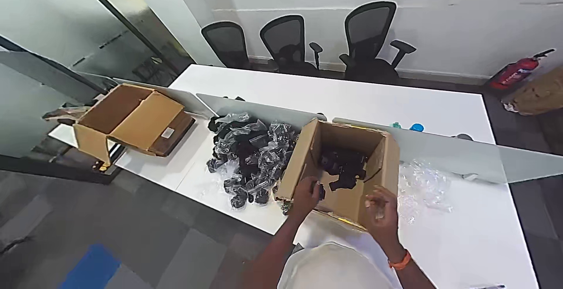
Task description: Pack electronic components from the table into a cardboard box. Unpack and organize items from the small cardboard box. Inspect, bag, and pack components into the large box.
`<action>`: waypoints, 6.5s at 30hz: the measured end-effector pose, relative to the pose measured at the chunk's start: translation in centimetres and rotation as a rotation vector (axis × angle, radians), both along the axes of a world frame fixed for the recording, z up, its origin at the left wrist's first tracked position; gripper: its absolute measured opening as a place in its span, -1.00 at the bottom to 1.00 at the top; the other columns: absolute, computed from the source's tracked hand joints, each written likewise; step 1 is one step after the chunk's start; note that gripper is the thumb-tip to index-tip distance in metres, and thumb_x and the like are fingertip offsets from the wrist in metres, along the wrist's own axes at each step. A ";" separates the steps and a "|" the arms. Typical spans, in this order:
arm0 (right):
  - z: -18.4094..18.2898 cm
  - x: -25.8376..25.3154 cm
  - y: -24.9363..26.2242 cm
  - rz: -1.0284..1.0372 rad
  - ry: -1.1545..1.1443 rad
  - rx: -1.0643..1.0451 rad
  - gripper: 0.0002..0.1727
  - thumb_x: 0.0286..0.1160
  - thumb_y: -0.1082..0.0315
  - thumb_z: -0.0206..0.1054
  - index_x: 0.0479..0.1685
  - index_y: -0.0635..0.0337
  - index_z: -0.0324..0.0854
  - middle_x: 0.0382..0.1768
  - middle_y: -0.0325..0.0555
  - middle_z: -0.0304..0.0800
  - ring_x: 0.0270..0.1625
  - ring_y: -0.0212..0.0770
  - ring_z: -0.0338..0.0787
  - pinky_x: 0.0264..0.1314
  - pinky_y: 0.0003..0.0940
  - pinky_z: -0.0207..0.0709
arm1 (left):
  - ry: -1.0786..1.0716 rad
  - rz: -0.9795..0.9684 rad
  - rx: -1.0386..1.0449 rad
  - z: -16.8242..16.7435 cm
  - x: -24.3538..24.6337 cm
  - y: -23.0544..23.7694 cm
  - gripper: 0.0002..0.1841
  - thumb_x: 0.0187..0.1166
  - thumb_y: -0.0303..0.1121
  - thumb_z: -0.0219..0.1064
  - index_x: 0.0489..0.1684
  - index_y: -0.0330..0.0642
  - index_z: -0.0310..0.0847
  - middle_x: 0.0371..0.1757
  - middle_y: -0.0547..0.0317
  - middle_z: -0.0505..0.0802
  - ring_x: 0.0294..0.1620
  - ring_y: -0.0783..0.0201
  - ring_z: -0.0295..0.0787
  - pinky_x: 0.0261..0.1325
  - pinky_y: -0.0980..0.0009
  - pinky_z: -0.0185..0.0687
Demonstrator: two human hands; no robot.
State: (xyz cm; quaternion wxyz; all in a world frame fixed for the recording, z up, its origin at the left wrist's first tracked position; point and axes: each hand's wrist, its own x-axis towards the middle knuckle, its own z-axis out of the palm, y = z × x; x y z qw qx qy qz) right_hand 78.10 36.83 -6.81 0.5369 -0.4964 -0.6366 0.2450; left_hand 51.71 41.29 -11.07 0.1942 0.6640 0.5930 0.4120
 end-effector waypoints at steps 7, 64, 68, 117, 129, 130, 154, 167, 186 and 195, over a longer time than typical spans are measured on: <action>-4.1 -9.0 0.9 -0.063 -0.334 -0.175 -0.55 0.53 0.09 0.29 0.17 0.28 0.69 0.37 0.15 0.62 0.09 -0.20 0.81 0.06 -0.30 0.78 | -0.320 -0.137 0.127 -0.4 -6.0 -1.0 -0.82 0.61 -0.44 0.30 0.00 -0.33 0.74 0.00 0.01 0.89 -0.04 0.26 0.85 0.10 0.28 0.83; -3.0 -12.8 0.7 -0.373 -0.705 -0.486 -0.67 0.54 0.14 0.24 -0.05 0.20 0.76 -0.13 0.07 0.82 -0.11 0.07 0.83 -0.04 0.14 0.68 | 0.394 -0.168 -0.662 -11.4 -24.9 12.8 -0.48 0.45 0.00 0.45 0.43 0.19 0.70 0.72 -0.11 0.44 0.72 -0.29 0.25 0.62 -0.34 0.26; -3.0 -14.1 1.3 -0.307 -0.741 -0.592 -0.71 0.54 0.15 0.25 -0.01 0.14 0.74 -0.08 0.01 0.83 -0.17 -0.01 0.84 -0.09 0.08 0.71 | 0.459 -0.222 -0.640 -9.1 -24.4 12.0 -0.58 0.60 -0.01 0.30 0.26 -0.02 0.79 0.54 -0.05 0.68 0.63 -0.18 0.45 0.64 -0.32 0.24; -1.5 -10.5 2.1 0.246 0.417 -0.405 -0.78 0.67 0.34 0.15 0.01 0.31 0.61 -0.31 -0.07 0.80 -0.37 -0.18 0.80 -0.28 -0.27 0.77 | -0.612 -0.397 -0.275 6.2 -3.8 0.3 -0.91 0.49 -0.52 0.46 -0.23 -0.39 0.82 -0.04 -0.02 0.90 -0.06 0.28 0.88 0.07 0.32 0.85; -3.3 -6.3 3.8 0.279 0.284 -0.549 -0.80 0.68 0.29 0.26 -0.01 0.24 0.65 -0.29 -0.11 0.80 -0.32 -0.22 0.79 -0.22 -0.31 0.74 | -0.391 -0.465 -0.291 1.6 1.6 0.8 -0.92 0.46 -0.47 0.50 -0.27 -0.30 0.83 -0.04 0.06 0.89 -0.02 0.31 0.85 0.13 0.34 0.81; -3.4 -6.2 3.9 0.272 0.273 -0.552 -0.82 0.69 0.30 0.26 -0.04 0.24 0.67 -0.30 -0.11 0.80 -0.32 -0.23 0.79 -0.21 -0.32 0.74 | -0.386 -0.481 -0.285 1.1 1.6 0.9 -0.92 0.47 -0.46 0.50 -0.26 -0.30 0.83 -0.04 0.06 0.89 -0.01 0.31 0.85 0.14 0.34 0.81; -4.9 -6.2 4.8 0.272 0.103 -0.602 -0.74 0.75 0.28 0.14 -0.24 0.21 0.64 -0.39 -0.15 0.76 -0.36 -0.28 0.79 -0.21 -0.33 0.75 | -0.371 -0.423 -0.352 -0.3 1.5 1.9 -0.87 0.50 -0.38 0.47 -0.31 -0.28 0.81 -0.11 0.10 0.90 -0.07 0.35 0.84 0.11 0.36 0.78; -4.1 -5.8 4.6 0.051 -0.147 -0.643 -0.70 0.42 0.23 0.28 -0.67 0.04 0.44 -0.69 -0.26 0.39 -0.60 -0.26 0.43 -0.49 -0.20 0.33 | -0.588 0.154 -0.262 0.1 1.6 2.2 -0.91 0.51 -0.47 0.42 -0.24 -0.34 0.75 -0.17 0.05 0.87 -0.12 0.32 0.82 0.04 0.35 0.77; -3.7 -6.9 4.4 0.281 -0.264 -0.535 -0.58 0.39 0.44 0.40 0.29 0.16 0.71 0.23 -0.08 0.81 0.23 -0.23 0.80 0.40 -0.19 0.63 | -0.593 -0.448 -0.162 0.3 0.8 1.4 -0.90 0.48 -0.47 0.49 -0.32 -0.36 0.81 -0.08 0.00 0.91 0.01 0.25 0.87 0.18 0.28 0.80; -1.7 -5.2 2.9 0.277 0.422 -0.436 -0.44 0.34 0.65 0.40 0.44 0.39 0.55 0.21 -0.04 0.85 0.18 -0.29 0.85 0.31 -0.32 0.76 | -0.611 -0.228 -0.442 2.8 -2.7 2.2 -0.50 0.85 -0.19 0.02 0.63 -0.31 0.41 0.50 -0.04 0.70 0.49 0.17 0.65 0.48 0.16 0.62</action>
